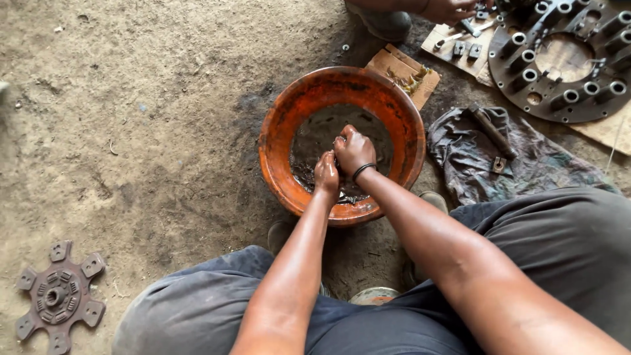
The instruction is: The person sits on the ground and washes small metal mechanical parts by hand in a red basin filled with dark liquid. They repeatedly submerge, rub, and rinse the parts, occasionally lifting them to inspect before returning them to the basin.
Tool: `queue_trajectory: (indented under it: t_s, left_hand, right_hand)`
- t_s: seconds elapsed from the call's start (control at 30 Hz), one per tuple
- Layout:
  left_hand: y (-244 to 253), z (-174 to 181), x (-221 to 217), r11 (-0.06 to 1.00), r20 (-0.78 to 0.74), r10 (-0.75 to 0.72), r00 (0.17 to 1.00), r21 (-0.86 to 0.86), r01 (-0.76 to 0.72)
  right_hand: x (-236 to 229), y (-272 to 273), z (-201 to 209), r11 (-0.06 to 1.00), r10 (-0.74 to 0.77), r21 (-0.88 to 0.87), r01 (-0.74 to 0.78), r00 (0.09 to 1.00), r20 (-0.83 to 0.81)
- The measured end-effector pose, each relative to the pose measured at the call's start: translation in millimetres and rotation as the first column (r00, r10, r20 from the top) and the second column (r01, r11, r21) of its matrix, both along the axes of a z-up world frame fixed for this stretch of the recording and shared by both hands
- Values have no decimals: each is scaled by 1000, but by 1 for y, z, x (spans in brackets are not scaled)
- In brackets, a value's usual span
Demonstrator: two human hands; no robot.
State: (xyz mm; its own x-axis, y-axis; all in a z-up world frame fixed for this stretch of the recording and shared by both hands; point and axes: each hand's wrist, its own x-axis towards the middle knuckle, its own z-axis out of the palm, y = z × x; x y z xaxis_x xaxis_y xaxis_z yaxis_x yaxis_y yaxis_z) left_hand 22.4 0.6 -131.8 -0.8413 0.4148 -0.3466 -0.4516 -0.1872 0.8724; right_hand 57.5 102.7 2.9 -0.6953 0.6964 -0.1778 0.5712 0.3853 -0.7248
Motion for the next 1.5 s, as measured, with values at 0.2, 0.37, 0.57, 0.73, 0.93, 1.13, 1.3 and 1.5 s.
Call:
queue_trajectory:
  t_s: [0.2, 0.37, 0.57, 0.73, 0.93, 1.13, 1.3, 1.5]
  left_hand:
    - [2, 18, -10, 994, 191, 100, 976, 14, -105]
    - [10, 25, 11, 995, 167, 77, 983, 55, -87]
    - [3, 23, -3, 980, 332, 171, 928, 36, -194]
    - [1, 25, -3, 996, 306, 84, 948, 6, -90]
    - [16, 10, -2, 992, 211, 107, 972, 42, -118]
    - [-5, 39, -5, 1000, 319, 23, 947, -27, -15]
    - [13, 82, 16, 992, 311, -126, 942, 38, 120]
    - [-4, 121, -10, 967, 314, -215, 925, 201, 157]
  right_hand:
    - [5, -26, -10, 988, 151, 54, -147, 985, -78]
    - [3, 11, -14, 998, 3, 69, -8, 996, 86]
    - [5, -20, -18, 964, 172, 219, -153, 982, -73]
    - [4, -11, -2, 989, 99, 103, -103, 994, 45]
    - [9, 0, 0, 985, 129, 121, -122, 990, -59]
    - [5, -15, -29, 974, 180, 139, -181, 983, 19]
    - [21, 60, -56, 999, 27, 40, -33, 990, 142]
    - [53, 58, -69, 989, 137, -113, -99, 902, 409]
